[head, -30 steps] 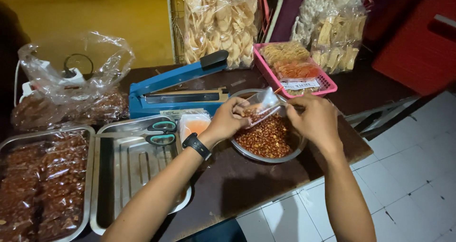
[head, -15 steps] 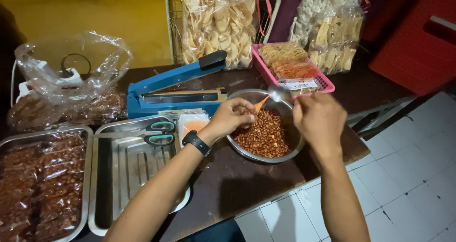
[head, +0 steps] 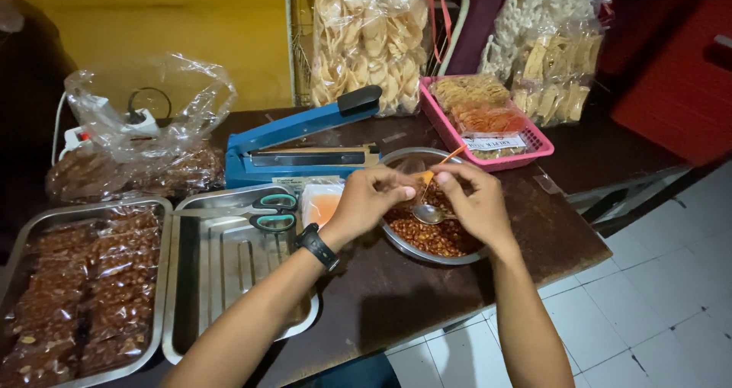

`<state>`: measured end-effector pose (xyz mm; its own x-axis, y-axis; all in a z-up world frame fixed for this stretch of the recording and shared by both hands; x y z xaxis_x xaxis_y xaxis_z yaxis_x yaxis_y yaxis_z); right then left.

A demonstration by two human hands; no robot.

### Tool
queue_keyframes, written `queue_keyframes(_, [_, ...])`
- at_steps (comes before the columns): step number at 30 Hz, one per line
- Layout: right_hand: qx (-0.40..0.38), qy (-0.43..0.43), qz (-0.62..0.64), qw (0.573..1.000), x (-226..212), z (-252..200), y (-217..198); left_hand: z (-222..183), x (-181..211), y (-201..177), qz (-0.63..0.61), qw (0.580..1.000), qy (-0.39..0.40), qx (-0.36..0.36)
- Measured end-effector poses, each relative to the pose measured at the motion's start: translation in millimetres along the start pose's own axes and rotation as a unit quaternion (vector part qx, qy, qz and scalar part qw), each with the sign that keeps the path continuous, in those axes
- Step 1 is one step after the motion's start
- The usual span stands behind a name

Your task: Packaging peanuts into small plastic bags using a spoon and scissors for portioning and trimming.

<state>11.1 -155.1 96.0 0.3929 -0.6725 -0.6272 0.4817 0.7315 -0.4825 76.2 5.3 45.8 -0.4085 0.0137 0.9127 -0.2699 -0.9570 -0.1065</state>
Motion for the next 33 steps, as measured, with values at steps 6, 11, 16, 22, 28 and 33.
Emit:
queue_keyframes(6, [0.013, -0.037, 0.144, 0.989, -31, 10, 47, -22, 24, -48, -0.025, 0.998, 0.002, 0.063])
queue_keyframes(11, [0.033, -0.053, 0.202, 0.977, -68, 8, 80, -29, 25, -110, 0.016, 0.99, 0.056, 0.129])
queue_keyframes(16, [0.007, -0.086, 0.216, 0.973, -86, 11, 125, -47, 26, -156, 0.063, 0.982, 0.08, 0.158])
queue_keyframes(22, [-0.053, -0.096, 0.286, 0.952, -107, 6, 164, -69, 33, -190, 0.09, 0.974, 0.094, 0.184])
queue_keyframes(28, [-0.015, -0.082, 0.276, 0.958, -105, -2, 168, -82, 36, -201, 0.092, 0.974, 0.086, 0.188])
queue_keyframes(33, [-0.027, -0.052, 0.293, 0.954, -100, -12, 173, -87, 32, -201, 0.082, 0.978, 0.049, 0.183])
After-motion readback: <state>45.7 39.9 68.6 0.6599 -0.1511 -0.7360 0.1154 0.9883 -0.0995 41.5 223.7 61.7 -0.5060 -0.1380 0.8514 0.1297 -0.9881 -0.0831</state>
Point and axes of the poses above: each hand's wrist, its own z-axis towards the middle knuckle, its own y-axis out of the palm, x = y × z, the point moved 10 cm from there along z, towards the middle knuckle, and after that the axes turned 6 degrees about x, right-handed, at the moved point
